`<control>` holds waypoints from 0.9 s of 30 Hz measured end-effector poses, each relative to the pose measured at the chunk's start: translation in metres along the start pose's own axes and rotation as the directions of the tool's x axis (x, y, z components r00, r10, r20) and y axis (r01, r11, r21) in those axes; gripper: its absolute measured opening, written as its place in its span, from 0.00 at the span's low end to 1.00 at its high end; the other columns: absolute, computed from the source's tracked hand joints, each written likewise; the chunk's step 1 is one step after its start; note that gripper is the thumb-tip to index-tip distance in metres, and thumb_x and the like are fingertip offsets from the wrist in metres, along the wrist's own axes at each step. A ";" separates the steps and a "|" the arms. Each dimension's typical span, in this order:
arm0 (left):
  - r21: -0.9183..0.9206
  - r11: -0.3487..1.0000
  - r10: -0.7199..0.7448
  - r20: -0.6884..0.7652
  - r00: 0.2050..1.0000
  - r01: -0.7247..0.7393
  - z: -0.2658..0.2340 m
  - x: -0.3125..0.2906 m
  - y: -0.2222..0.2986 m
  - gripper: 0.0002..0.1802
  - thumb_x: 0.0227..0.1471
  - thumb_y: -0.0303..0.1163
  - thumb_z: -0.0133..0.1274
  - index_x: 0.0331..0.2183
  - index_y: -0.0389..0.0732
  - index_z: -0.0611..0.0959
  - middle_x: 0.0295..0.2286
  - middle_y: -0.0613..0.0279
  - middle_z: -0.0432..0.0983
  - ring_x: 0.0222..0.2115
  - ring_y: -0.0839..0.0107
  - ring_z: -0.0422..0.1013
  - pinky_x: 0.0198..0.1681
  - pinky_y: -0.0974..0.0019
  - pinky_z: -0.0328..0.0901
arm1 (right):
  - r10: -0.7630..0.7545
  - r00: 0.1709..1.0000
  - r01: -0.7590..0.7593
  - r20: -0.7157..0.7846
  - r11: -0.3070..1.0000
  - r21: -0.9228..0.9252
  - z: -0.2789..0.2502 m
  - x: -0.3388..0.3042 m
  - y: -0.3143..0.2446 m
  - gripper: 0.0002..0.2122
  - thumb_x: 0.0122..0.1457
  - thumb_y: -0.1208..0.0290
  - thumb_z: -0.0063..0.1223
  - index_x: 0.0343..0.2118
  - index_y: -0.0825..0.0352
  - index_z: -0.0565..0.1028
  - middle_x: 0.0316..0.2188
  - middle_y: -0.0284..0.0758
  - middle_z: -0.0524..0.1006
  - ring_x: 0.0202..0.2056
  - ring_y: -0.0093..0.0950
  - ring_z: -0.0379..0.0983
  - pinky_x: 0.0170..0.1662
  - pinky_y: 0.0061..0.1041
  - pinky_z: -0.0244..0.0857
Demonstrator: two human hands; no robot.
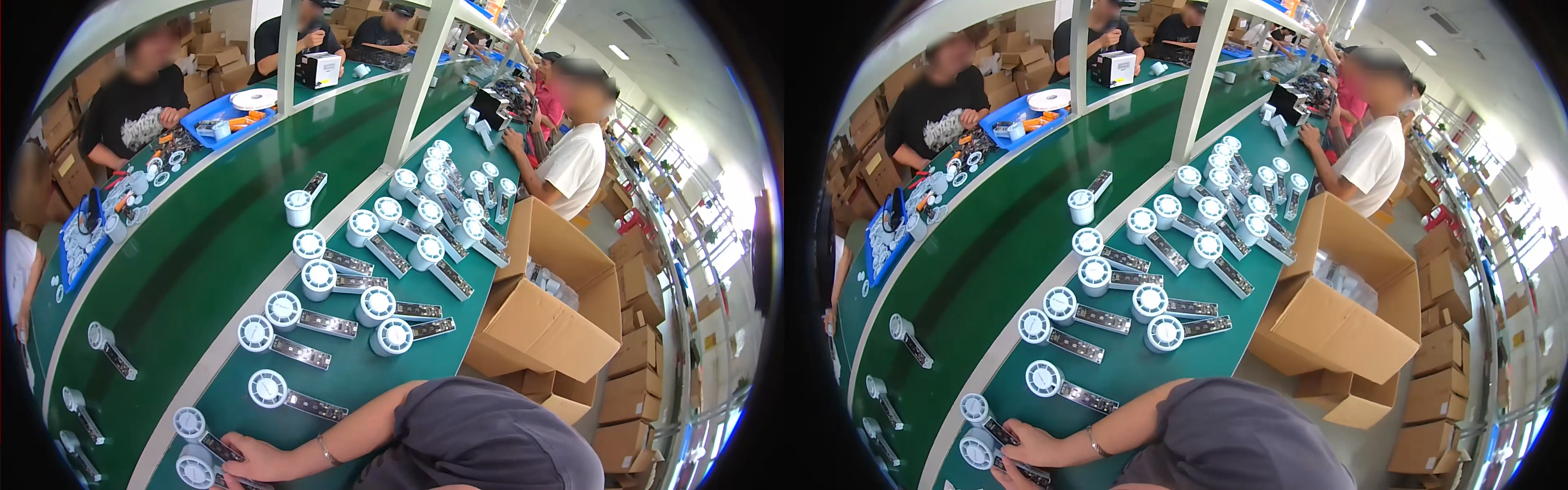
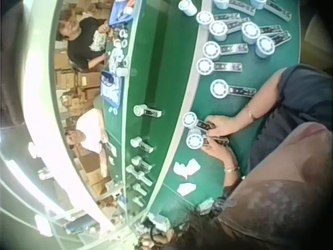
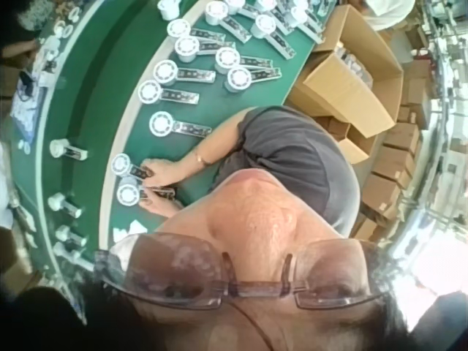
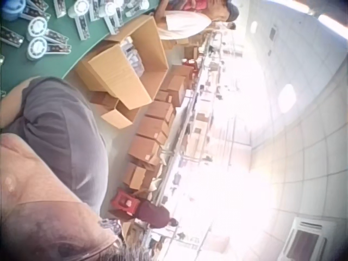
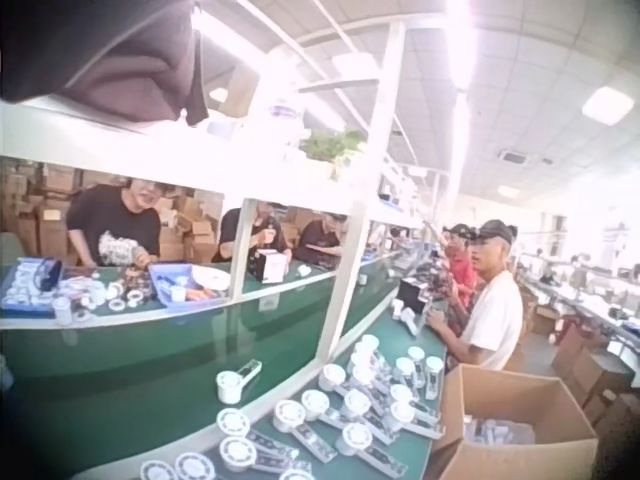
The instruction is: The person assembles small electronic devices on a green workbench. They pick up a white cylindrical housing and a circuit board, fit them together, and place the completed unit on the table. The person repeats this process for multiple units, occasionally wiping the components with a white cloth.
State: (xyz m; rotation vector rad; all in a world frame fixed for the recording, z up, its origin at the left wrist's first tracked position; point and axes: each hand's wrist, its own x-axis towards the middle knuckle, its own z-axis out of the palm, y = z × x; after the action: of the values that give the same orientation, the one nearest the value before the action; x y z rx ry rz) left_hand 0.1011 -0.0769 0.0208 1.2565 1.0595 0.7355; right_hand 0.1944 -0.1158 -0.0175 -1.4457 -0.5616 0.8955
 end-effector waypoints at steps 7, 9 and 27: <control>-0.422 0.893 -0.043 0.273 0.961 0.159 -0.091 0.060 -0.101 0.23 0.52 0.33 0.49 0.47 0.30 0.67 0.35 0.53 0.72 0.32 0.68 0.69 0.35 0.66 0.65 | 0.210 0.937 -0.301 0.279 0.891 0.340 -0.012 0.005 -0.023 0.23 0.49 0.69 0.52 0.47 0.74 0.63 0.30 0.35 0.72 0.33 0.22 0.69 0.35 0.23 0.64; -0.378 0.926 -0.041 -0.090 0.995 0.004 -0.036 0.027 -0.043 0.21 0.54 0.39 0.46 0.46 0.36 0.70 0.36 0.58 0.72 0.35 0.71 0.68 0.38 0.68 0.64 | 0.261 0.898 -0.390 0.355 0.845 0.365 -0.015 0.012 -0.031 0.20 0.49 0.72 0.52 0.45 0.73 0.64 0.32 0.36 0.72 0.32 0.22 0.68 0.35 0.22 0.64; -0.430 0.900 0.089 0.017 0.996 -0.073 -0.008 0.017 -0.015 0.15 0.59 0.35 0.40 0.45 0.38 0.65 0.32 0.62 0.71 0.29 0.78 0.66 0.28 0.75 0.64 | 0.148 0.972 -0.200 0.181 0.924 0.324 -0.031 0.004 -0.017 0.20 0.61 0.63 0.42 0.50 0.68 0.54 0.28 0.33 0.67 0.21 0.19 0.65 0.21 0.20 0.63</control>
State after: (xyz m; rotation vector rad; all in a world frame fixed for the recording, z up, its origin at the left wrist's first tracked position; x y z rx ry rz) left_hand 0.0987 -0.0619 0.0024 0.9308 0.7623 0.9478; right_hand 0.2243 -0.1290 -0.0041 -1.1283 -0.3695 1.1911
